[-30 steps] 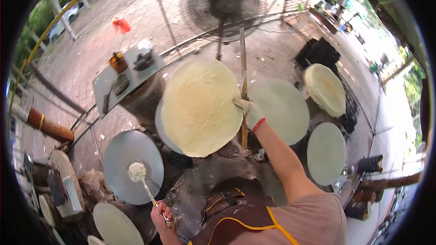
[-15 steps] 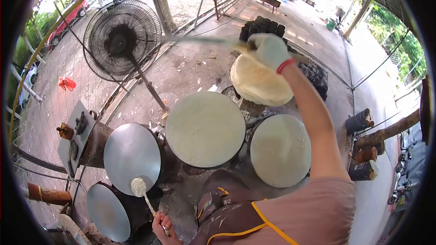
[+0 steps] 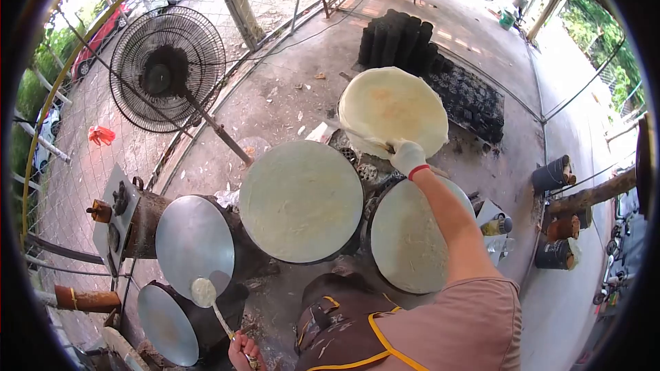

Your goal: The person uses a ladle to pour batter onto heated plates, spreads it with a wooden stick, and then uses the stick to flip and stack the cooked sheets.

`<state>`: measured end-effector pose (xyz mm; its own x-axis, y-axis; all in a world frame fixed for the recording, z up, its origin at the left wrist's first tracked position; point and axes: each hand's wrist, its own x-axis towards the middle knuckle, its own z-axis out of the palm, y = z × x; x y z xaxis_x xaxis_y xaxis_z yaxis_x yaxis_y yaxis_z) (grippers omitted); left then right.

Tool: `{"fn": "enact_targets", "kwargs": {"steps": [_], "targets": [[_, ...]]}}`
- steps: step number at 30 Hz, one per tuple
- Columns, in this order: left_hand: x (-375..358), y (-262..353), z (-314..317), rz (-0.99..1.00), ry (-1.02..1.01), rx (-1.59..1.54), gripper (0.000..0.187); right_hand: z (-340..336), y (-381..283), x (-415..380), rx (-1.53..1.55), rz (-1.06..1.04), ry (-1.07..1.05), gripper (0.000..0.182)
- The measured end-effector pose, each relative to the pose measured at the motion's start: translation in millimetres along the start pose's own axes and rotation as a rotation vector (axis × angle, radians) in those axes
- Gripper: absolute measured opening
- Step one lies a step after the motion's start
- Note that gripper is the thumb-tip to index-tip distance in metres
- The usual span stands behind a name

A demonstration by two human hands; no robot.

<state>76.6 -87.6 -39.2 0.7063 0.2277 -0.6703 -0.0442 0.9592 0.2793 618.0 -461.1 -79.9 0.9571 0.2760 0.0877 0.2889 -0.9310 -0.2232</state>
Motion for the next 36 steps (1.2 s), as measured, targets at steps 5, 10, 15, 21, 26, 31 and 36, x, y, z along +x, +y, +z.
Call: {"fn": "enact_targets", "kwargs": {"steps": [5,10,15,21,26,31,36], "targets": [[-32.2,-42.1,40.9,0.314,0.196,-0.147,0.009,12.4,-72.3,-23.1,0.201,-0.120,0.035,0.026],[-90.3,-84.0,22.5,0.549,0.034,-0.292,0.011,57.9,-221.9,-108.9,0.467,-0.584,-0.420,0.040],[-190.6,-139.7,-33.6,0.858,0.119,-0.431,0.016,71.1,-348.6,-270.1,0.465,-0.902,-1.204,0.054],[-304.7,-250.4,-144.7,1.137,0.634,-0.652,0.010,79.6,-437.5,-508.3,0.446,-1.028,-1.704,0.042],[-372.3,-392.0,-286.2,1.017,0.989,-0.935,0.011,49.5,-473.6,-765.6,-0.099,-1.395,-1.847,0.040],[-405.8,-504.8,-391.8,0.774,1.202,-0.945,0.016,73.7,-462.1,-981.1,-0.270,-2.389,-1.225,0.034],[-439.2,-504.7,-440.8,0.405,1.679,-0.547,0.013,121.0,-471.5,-1116.2,-0.951,-2.575,-1.054,0.036]]}}
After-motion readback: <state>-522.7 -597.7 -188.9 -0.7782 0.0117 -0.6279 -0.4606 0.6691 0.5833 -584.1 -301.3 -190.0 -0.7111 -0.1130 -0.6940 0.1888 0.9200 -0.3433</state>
